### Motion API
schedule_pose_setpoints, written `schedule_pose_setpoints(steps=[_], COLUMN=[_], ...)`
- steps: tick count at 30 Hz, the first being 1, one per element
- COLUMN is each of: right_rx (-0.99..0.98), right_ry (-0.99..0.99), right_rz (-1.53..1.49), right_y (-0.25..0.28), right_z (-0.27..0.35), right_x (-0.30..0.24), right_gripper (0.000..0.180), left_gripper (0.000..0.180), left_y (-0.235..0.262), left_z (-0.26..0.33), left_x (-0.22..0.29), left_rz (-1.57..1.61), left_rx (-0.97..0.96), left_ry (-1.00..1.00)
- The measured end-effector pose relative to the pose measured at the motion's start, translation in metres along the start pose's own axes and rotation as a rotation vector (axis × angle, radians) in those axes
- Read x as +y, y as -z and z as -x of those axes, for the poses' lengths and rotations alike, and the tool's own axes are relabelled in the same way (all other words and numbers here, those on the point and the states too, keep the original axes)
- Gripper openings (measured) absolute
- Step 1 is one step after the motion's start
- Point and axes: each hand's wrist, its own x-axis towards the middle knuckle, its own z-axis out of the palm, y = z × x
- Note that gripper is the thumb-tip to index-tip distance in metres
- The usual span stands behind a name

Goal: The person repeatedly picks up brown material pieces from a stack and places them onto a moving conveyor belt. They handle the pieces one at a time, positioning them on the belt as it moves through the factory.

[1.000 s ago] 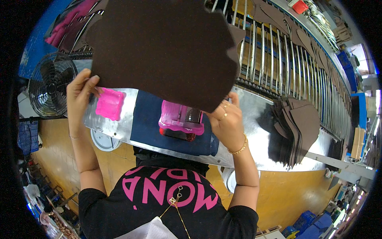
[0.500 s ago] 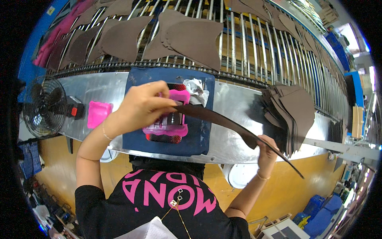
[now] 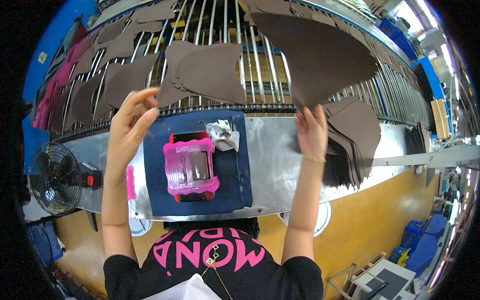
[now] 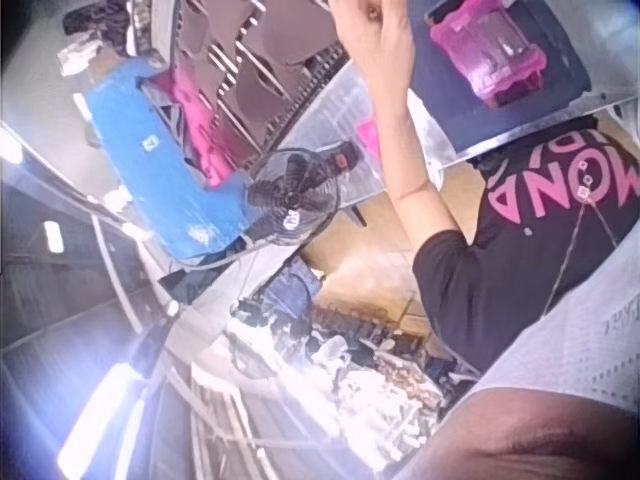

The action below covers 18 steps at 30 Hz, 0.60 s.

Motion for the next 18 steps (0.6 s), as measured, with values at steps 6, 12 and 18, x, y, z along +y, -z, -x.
schedule_pose_setpoints(steps=[6, 12, 18], right_rx=[0.07, 0.159, 0.18], right_ry=[-0.057, -0.15, -0.191], right_rz=[-0.236, -0.215, 0.288], right_y=[-0.025, -0.034, -0.041], right_z=[-0.119, -0.132, -0.048], right_x=[0.09, 0.127, 0.079], right_gripper=[0.038, 0.031, 0.035], left_gripper=[0.034, 0.033, 0.036], left_y=[0.04, 0.063, 0.055], left_z=[0.038, 0.065, 0.063], left_x=[-0.019, -0.05, -0.053], left_rz=[0.04, 0.086, 0.147], left_rx=[0.193, 0.227, 0.201], left_ry=[0.191, 0.228, 0.25])
